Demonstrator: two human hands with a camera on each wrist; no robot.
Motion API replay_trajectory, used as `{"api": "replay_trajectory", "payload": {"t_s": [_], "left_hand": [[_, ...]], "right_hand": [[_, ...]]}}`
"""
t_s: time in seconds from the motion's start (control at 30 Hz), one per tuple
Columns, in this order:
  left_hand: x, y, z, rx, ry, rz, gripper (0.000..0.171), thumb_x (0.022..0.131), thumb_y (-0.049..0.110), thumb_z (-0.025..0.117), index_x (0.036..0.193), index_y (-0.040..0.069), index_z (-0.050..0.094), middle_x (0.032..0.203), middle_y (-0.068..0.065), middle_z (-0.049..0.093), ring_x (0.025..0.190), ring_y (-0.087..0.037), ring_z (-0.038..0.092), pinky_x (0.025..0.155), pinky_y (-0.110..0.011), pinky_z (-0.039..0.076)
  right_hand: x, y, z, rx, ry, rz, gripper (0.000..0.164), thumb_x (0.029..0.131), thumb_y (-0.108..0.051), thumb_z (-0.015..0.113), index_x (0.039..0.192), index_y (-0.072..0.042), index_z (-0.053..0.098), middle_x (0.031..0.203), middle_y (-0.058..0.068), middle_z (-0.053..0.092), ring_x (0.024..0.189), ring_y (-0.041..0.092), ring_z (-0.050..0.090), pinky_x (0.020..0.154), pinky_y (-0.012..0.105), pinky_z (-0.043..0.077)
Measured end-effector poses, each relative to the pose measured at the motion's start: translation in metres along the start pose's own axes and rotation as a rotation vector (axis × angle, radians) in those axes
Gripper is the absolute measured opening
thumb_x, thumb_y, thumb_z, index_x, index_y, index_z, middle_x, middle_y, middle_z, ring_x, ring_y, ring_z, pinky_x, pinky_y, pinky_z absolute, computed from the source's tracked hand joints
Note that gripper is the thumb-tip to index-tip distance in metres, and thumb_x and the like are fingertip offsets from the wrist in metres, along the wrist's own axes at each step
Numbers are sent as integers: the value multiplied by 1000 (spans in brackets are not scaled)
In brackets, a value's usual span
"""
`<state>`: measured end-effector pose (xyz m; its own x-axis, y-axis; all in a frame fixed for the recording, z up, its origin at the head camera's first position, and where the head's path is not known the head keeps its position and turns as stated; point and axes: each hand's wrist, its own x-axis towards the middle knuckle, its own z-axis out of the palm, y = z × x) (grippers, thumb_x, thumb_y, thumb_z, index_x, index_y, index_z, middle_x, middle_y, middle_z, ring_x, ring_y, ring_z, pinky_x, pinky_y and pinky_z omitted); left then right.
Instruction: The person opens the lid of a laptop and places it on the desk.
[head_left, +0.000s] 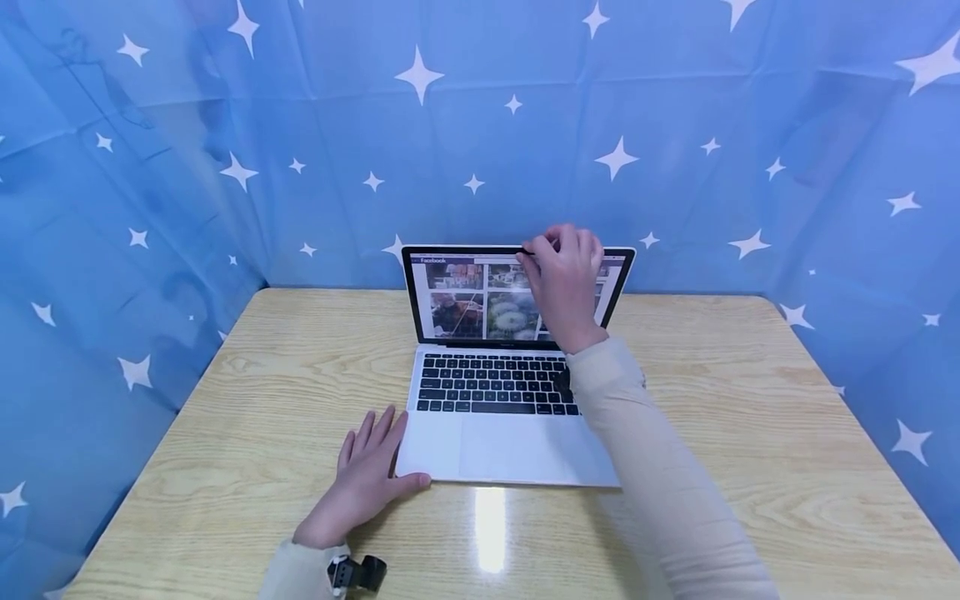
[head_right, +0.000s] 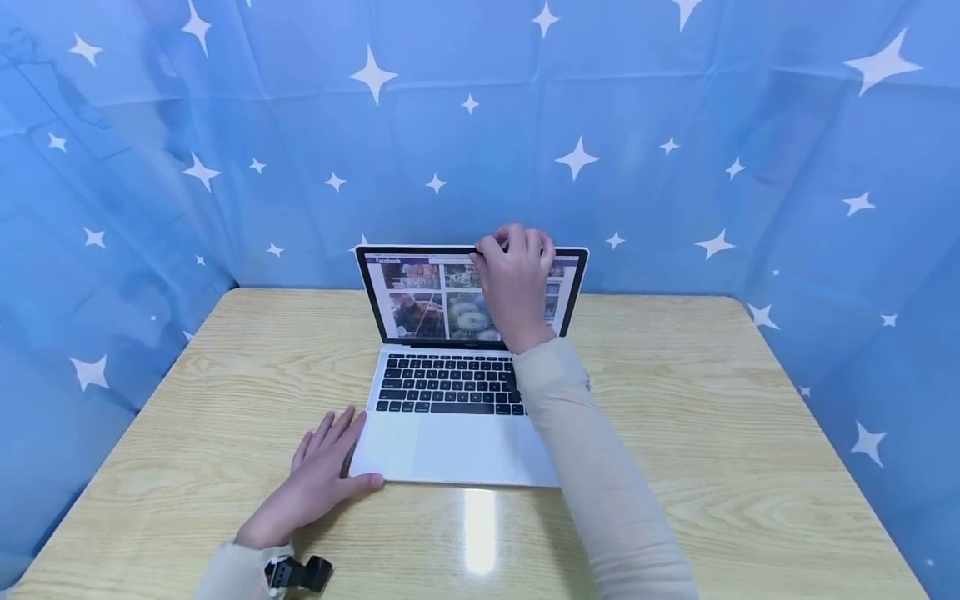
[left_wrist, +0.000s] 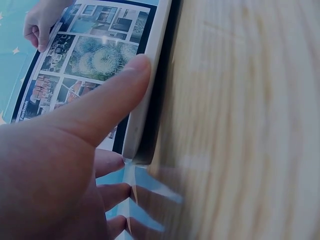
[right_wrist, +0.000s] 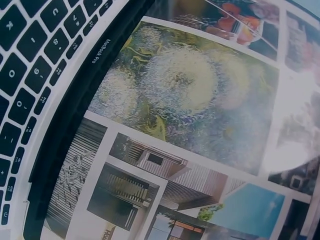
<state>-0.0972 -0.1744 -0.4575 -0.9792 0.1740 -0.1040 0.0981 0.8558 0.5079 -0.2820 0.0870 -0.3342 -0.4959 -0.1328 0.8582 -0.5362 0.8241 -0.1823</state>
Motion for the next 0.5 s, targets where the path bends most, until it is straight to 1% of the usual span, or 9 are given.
{"api": "replay_trajectory", "payload": {"t_s": [0.13, 0.27, 0.4, 0.5], "left_hand": [[1, 1, 0, -4, 0, 3, 98, 70, 65, 58, 144, 15, 18, 148, -10, 10, 133, -34, -2, 102, -54, -4], [3, 1, -1, 0, 11, 9, 97, 70, 65, 58, 143, 15, 19, 148, -11, 11, 133, -35, -1, 102, -55, -4], [3, 0, 0, 8, 9, 6, 98, 69, 65, 58, 143, 15, 19, 148, -11, 11, 133, -35, -1, 102, -55, -3], [3, 0, 0, 7, 0, 1, 98, 69, 66, 57, 143, 14, 19, 148, -12, 11, 133, -35, -1, 101, -55, -3]], "right_hand": [[0, 3, 1, -25, 9, -8, 13, 81, -24, 66, 85, -12, 63, 92, 8, 52, 87, 27, 43, 98, 50, 23], [-1, 5, 2, -58, -4, -14, 13, 81, -23, 66, 86, -11, 64, 92, 9, 51, 89, 29, 43, 96, 49, 27], [-4, 7, 4, -103, -32, -42, 14, 82, -16, 63, 95, -11, 65, 96, 12, 52, 93, 31, 45, 93, 49, 31], [-6, 8, 6, -125, -53, -67, 23, 81, -11, 60, 104, -11, 63, 100, 14, 52, 96, 32, 46, 95, 49, 30]]}}
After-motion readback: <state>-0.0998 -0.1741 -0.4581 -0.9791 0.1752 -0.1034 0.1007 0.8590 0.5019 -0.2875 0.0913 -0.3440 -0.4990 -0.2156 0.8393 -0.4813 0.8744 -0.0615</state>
